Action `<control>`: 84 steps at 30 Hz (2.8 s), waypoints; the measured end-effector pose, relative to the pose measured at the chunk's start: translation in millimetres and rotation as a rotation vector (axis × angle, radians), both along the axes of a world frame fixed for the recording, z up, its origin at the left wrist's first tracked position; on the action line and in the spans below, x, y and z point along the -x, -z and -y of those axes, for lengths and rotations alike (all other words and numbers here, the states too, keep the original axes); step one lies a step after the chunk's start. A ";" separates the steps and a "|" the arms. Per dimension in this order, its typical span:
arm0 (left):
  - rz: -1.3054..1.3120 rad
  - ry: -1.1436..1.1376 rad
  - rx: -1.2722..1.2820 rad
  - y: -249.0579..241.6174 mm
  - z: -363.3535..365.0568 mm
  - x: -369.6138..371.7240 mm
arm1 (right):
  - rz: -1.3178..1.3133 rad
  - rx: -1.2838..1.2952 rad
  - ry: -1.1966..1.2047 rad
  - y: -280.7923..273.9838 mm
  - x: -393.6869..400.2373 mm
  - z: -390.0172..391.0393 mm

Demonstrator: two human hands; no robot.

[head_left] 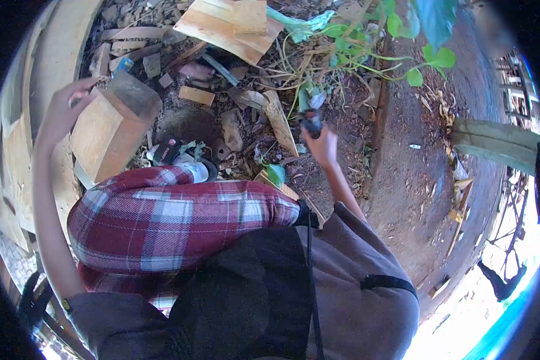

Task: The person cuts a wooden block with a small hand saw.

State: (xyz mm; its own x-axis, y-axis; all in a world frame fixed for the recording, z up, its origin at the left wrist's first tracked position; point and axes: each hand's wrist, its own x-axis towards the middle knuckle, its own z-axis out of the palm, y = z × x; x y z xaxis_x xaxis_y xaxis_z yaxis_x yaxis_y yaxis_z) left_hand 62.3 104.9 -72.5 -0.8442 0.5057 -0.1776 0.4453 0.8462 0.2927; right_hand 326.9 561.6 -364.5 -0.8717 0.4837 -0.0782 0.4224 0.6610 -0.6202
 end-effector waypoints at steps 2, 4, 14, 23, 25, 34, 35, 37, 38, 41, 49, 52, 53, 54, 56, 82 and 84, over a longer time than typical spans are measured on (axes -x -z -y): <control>0.059 -0.104 -0.079 9.2 25.0 -6.6 | 0.130 0.017 -0.072 7.0 -3.3 18.5; 0.114 -0.160 -0.196 46.6 75.8 -4.1 | 0.275 -0.015 -0.160 14.0 -6.5 35.4; 0.089 -0.128 0.008 77.6 100.7 10.3 | 0.222 0.026 -0.077 8.4 -32.3 49.1; 0.050 -0.135 -0.242 94.1 71.6 43.6 | 0.130 -0.037 0.045 -47.6 -133.3 -3.0; 0.045 -0.142 -0.232 94.5 66.5 52.5 | 0.086 -0.071 0.165 -59.6 -165.5 -14.5; 0.048 -0.120 -0.262 99.1 48.1 85.8 | -0.052 0.213 1.049 -36.6 -287.3 1.7; 0.050 -0.116 -0.269 100.1 47.7 89.2 | -0.047 0.254 1.146 -37.8 -294.3 5.7; 0.060 -0.099 -0.279 103.4 44.1 93.9 | -0.129 0.215 1.291 -15.6 -306.9 2.8; 0.065 -0.092 -0.280 105.4 41.9 97.9 | -0.197 0.250 1.340 -17.9 -309.3 2.0; 0.080 -0.074 -0.306 112.2 39.2 104.4 | -0.414 0.313 1.381 -27.8 -305.5 -4.4; 0.208 -0.014 -0.367 147.4 23.6 142.9 | -0.768 0.304 0.898 -144.5 -125.8 -12.8; 0.272 0.113 -0.388 176.9 23.4 145.5 | -0.784 0.414 0.782 -172.2 -37.2 -24.1; 0.308 0.113 -0.250 141.1 4.4 109.2 | -0.810 0.296 0.785 -172.5 -11.5 -31.1; 0.301 0.114 -0.124 107.8 -7.7 77.9 | -0.837 0.272 0.792 -194.7 15.8 -18.9; 0.445 0.139 -0.105 126.1 2.9 63.5 | -0.905 0.239 0.737 -201.1 58.3 -13.8; 0.354 -0.347 -0.310 42.3 84.6 -136.2 | -0.051 0.747 0.444 -435.2 200.5 220.4; 0.368 -0.377 -0.307 18.2 90.3 -162.4 | -0.024 0.833 0.498 -454.6 177.6 227.6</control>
State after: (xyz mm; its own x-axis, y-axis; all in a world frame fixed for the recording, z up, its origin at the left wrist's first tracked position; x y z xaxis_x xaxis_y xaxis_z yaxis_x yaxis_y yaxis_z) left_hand 224.6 14.6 -90.7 -0.8860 0.2584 -0.3851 -0.0449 0.7787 0.6258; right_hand 149.4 334.0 90.0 -0.5879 0.5952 -0.5478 0.5164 -0.2451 -0.8205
